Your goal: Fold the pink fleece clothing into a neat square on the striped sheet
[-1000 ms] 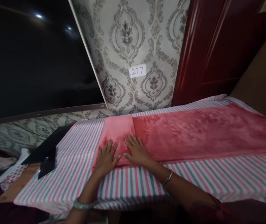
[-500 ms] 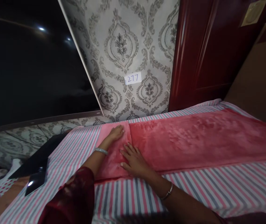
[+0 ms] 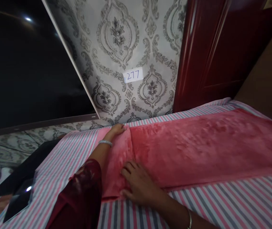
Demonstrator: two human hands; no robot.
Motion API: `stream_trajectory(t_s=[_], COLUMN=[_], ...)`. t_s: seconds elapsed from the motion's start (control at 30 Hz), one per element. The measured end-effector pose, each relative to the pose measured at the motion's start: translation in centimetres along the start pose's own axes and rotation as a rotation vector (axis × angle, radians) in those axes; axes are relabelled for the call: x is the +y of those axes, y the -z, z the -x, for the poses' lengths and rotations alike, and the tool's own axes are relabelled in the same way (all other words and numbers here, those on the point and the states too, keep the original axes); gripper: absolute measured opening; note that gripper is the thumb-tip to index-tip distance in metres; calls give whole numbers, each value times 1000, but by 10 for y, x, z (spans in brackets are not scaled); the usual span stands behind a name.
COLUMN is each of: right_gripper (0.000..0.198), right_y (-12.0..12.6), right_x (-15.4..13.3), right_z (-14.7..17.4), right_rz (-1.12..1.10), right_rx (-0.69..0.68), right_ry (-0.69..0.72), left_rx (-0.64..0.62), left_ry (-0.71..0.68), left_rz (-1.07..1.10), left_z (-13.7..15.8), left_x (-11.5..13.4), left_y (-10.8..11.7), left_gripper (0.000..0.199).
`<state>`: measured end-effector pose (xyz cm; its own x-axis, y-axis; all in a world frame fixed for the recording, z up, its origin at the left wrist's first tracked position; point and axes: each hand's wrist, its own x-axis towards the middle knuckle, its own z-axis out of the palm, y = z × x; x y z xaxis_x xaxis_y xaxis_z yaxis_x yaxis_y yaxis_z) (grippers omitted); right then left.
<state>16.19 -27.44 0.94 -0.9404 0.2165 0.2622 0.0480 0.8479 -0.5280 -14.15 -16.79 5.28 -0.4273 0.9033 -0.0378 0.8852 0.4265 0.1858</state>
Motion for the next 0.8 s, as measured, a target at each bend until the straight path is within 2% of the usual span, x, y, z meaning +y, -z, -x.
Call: stream_trajectory(t_s=[0.17,0.37,0.57,0.7,0.8], right_gripper=[45,27,26,9,6], right_y=[-3,-8,-12,0,10], right_x=[3,3,5,2,1], right_z=[1,4,4,5,9], right_rz=[52,143,233,295,336], right_rx=[-30,-27,21,59,93], right_ry=[51,135,220,238,206], left_rx=[37,103,155,220,247], left_ry=[-5,-27,-37,-69,-95], left_rz=[110,304,463,539,572], left_z=[-1,10,7,-1,-7], left_x=[-5,-9,-6,-1,5], left_y=[-9,-17,-7,5,4], left_gripper=[22,22,19,17,20])
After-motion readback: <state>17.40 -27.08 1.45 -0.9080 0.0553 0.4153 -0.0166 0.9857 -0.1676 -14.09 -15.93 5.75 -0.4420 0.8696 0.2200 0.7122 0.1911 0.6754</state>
